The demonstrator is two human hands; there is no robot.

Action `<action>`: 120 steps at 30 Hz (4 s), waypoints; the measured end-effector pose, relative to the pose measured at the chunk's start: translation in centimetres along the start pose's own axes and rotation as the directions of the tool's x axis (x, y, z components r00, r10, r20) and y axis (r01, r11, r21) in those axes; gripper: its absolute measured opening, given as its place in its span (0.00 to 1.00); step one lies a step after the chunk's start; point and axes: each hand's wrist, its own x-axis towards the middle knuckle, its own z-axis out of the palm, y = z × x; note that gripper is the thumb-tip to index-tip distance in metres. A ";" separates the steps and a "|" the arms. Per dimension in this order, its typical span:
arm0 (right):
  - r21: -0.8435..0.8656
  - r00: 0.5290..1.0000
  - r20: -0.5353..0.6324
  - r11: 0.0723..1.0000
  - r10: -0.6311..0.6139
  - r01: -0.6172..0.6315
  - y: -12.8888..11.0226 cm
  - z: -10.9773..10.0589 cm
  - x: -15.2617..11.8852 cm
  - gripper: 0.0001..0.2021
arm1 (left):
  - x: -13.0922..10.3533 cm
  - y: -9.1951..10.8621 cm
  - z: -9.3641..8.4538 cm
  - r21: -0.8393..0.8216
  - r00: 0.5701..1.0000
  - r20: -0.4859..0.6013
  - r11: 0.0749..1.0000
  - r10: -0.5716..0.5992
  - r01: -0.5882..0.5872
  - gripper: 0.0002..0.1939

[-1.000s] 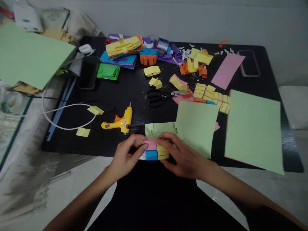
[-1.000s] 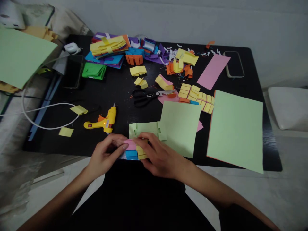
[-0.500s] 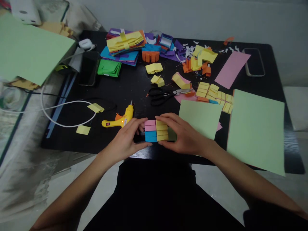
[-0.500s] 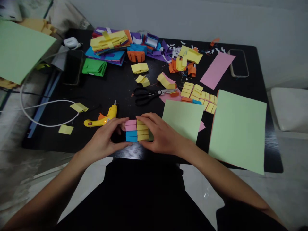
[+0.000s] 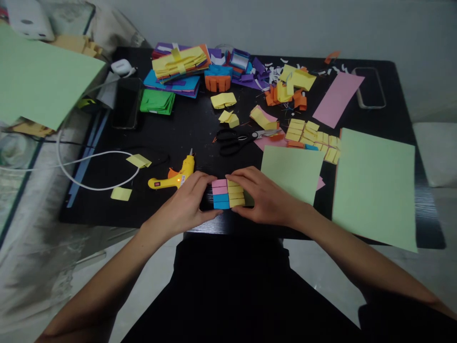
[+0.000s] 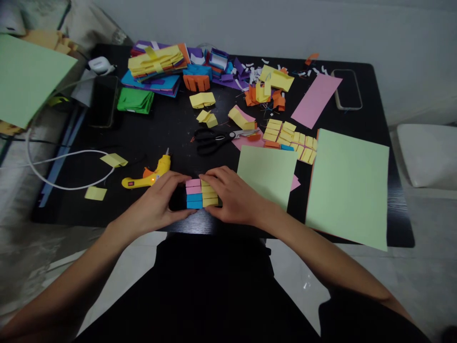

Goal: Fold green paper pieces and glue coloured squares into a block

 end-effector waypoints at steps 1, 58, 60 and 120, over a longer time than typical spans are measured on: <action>-0.013 1.000 0.001 1.000 -0.001 0.001 0.1 0.1 0.0 0.33 | 0.0 -0.1 0.1 0.007 1.000 -0.001 1.000 0.004 -0.004 0.32; 0.767 0.820 -0.371 0.641 0.436 0.006 -6.5 -3.6 0.8 0.06 | 0.8 5.2 -0.9 -0.368 0.797 -0.596 0.915 -0.096 -0.165 0.07; 0.739 0.798 -0.418 0.674 0.434 0.020 -6.7 -3.5 0.7 0.05 | 0.8 5.6 -1.0 -0.371 0.795 -0.598 0.915 -0.102 -0.162 0.08; 0.641 0.824 -0.439 0.768 0.357 0.009 -6.9 -5.6 0.0 0.06 | 2.3 7.1 -4.9 -0.221 0.859 -0.508 0.957 0.052 -0.189 0.08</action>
